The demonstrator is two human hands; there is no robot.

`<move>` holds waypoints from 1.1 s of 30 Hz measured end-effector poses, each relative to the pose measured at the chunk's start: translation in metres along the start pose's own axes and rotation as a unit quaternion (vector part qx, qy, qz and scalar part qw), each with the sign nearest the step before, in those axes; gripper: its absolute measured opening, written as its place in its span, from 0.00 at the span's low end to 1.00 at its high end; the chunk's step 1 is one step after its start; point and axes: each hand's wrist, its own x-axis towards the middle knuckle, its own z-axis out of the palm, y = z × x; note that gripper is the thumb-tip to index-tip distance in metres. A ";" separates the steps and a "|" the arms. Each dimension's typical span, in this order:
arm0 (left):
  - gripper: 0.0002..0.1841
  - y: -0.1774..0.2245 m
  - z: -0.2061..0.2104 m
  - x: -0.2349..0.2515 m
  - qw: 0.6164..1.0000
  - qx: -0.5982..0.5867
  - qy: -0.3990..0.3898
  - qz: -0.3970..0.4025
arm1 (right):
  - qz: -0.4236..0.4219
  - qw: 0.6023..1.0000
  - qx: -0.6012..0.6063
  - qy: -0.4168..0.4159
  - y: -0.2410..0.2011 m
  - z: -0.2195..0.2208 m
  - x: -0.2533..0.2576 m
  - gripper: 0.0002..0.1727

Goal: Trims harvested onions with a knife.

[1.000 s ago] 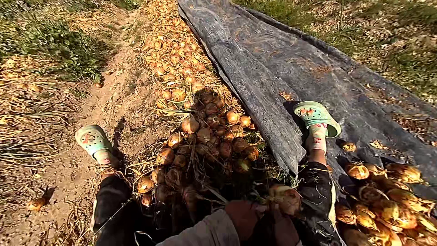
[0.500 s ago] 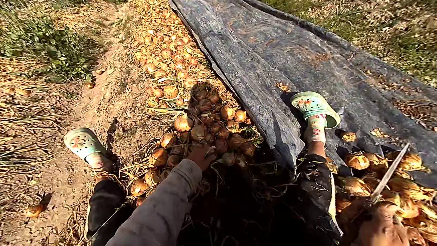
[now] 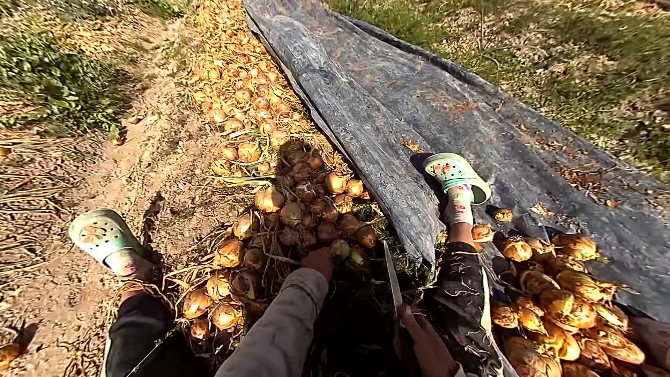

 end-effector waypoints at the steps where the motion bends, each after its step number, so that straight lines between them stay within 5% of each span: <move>1: 0.21 -0.006 0.004 -0.008 0.999 -0.016 0.010 0.038 | 0.006 1.000 -0.003 -0.004 0.003 -0.002 0.001 0.20; 4: 0.20 -0.024 0.020 -0.048 0.981 -0.089 0.041 0.166 | 0.008 1.000 -0.010 -0.026 0.008 -0.003 0.007 0.19; 9: 0.15 -0.041 0.067 -0.129 0.913 -0.346 0.095 0.194 | 0.019 0.992 -0.107 -0.069 0.008 0.008 0.012 0.49; 16: 0.12 -0.060 0.078 -0.159 0.779 -0.508 0.119 0.347 | -0.026 0.991 -0.092 -0.089 0.001 0.013 -0.004 0.60; 18: 0.13 -0.062 0.071 -0.158 0.757 -0.515 0.092 0.392 | -0.084 0.989 -0.022 -0.117 0.009 0.014 -0.011 0.60; 21: 0.13 -0.060 0.069 -0.158 0.724 -0.560 0.064 0.398 | -0.150 0.974 0.086 -0.146 0.010 0.019 -0.019 0.40; 25: 0.15 -0.071 0.068 -0.159 0.760 -0.546 0.025 0.352 | -0.139 0.975 0.099 -0.145 -0.001 0.017 -0.021 0.30; 30: 0.39 -0.074 0.055 -0.159 0.865 -0.437 -0.082 0.234 | -0.118 0.976 -0.019 -0.182 0.008 0.013 -0.020 0.30; 33: 0.34 -0.069 0.062 -0.156 0.906 -0.346 -0.092 0.226 | -0.069 0.979 -0.074 -0.178 0.015 0.018 -0.022 0.30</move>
